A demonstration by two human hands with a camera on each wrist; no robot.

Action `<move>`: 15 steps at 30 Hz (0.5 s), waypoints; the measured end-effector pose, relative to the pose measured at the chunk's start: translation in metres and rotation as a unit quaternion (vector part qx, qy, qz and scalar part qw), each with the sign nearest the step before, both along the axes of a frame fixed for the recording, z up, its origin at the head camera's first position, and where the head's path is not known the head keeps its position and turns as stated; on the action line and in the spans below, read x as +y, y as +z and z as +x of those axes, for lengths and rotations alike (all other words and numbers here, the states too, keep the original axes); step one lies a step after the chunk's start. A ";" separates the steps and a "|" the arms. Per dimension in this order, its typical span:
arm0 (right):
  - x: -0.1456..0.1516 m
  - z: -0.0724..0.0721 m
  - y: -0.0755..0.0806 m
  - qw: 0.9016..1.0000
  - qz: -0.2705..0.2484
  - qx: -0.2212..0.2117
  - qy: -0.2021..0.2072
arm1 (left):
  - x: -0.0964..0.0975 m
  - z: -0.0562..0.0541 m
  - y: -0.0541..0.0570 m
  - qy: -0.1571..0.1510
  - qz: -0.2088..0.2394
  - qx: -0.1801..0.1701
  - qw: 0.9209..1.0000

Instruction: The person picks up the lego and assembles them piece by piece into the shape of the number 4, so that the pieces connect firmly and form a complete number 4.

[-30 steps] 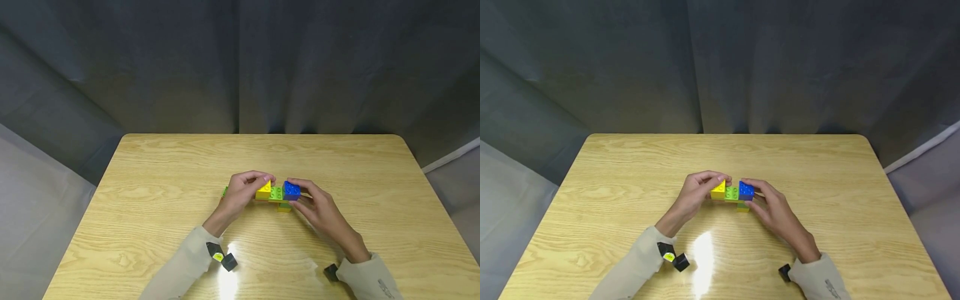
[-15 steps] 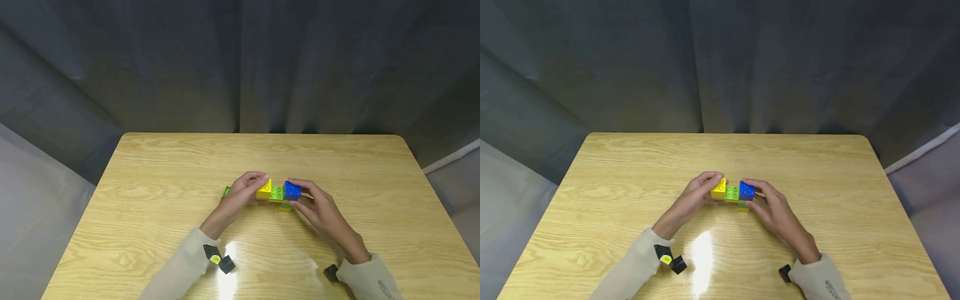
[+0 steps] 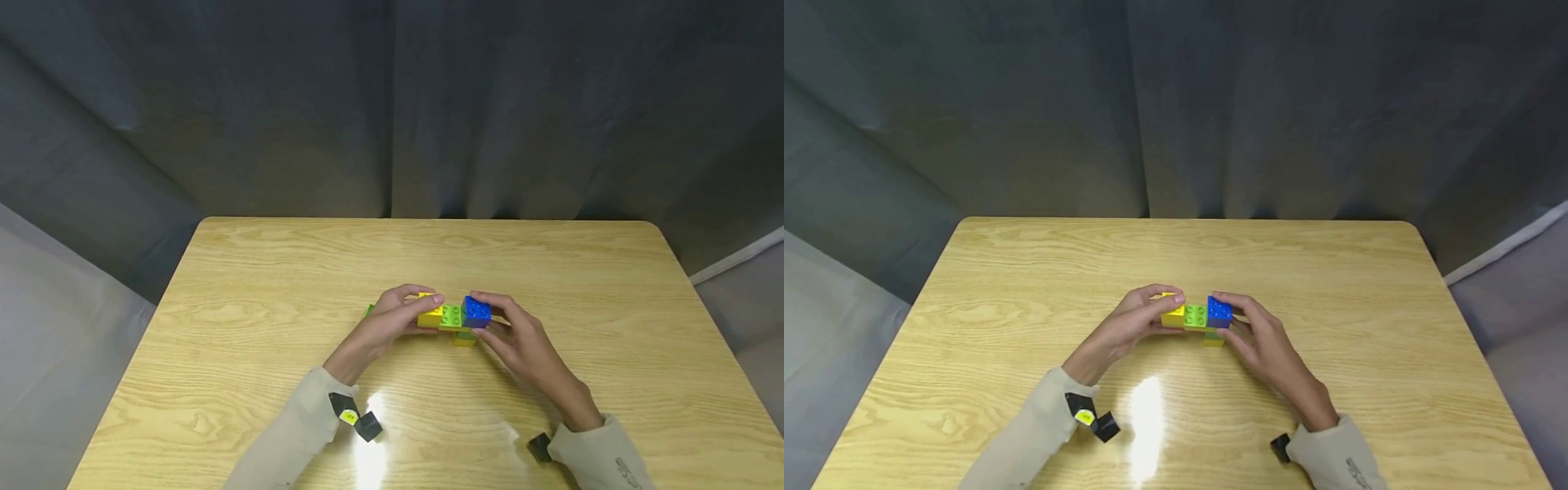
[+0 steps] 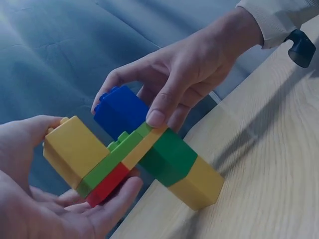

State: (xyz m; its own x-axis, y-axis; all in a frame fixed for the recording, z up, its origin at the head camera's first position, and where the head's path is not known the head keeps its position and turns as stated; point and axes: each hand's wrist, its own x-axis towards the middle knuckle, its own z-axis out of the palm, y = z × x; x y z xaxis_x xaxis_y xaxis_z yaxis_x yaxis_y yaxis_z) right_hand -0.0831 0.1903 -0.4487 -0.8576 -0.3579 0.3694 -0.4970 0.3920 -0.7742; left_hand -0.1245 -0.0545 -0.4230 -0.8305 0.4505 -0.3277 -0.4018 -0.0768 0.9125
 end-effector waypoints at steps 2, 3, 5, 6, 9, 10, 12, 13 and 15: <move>0.000 0.000 0.000 1.000 -0.001 0.000 0.001 | -0.002 -0.001 0.000 -0.011 -0.004 0.000 1.000; 0.000 0.000 0.000 1.000 -0.001 0.000 0.001 | -0.003 -0.001 0.000 -0.019 -0.009 0.005 1.000; 0.000 0.000 0.000 1.000 0.002 -0.001 -0.002 | -0.008 -0.002 0.001 -0.038 -0.023 0.029 0.999; 0.001 0.000 0.000 1.000 0.003 -0.002 -0.004 | -0.011 -0.003 0.000 -0.046 -0.030 0.049 0.997; 0.001 0.000 -0.001 1.000 0.009 -0.003 -0.009 | -0.022 -0.006 -0.002 -0.040 -0.048 0.115 0.991; 0.001 0.000 -0.001 1.000 0.010 -0.003 -0.010 | -0.027 -0.007 -0.004 -0.028 -0.055 0.136 0.989; 0.001 0.000 -0.001 1.000 0.011 -0.003 -0.010 | -0.036 -0.010 -0.008 0.009 -0.083 0.171 0.982; 0.001 0.000 -0.001 1.000 0.011 -0.003 -0.009 | -0.041 -0.011 -0.009 0.028 -0.109 0.187 0.976; 0.001 0.000 -0.001 1.000 0.011 -0.003 -0.008 | -0.050 -0.013 -0.013 0.056 -0.179 0.212 0.959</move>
State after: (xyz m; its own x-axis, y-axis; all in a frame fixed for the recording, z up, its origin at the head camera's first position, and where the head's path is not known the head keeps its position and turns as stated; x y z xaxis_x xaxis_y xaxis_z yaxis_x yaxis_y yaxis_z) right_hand -0.0836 0.1911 -0.4498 -0.8653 -0.3525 0.3563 -0.4860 0.4159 -0.7687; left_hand -0.1374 -0.1049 -0.4362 -0.9600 0.2715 -0.0679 0.0027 0.2516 0.9678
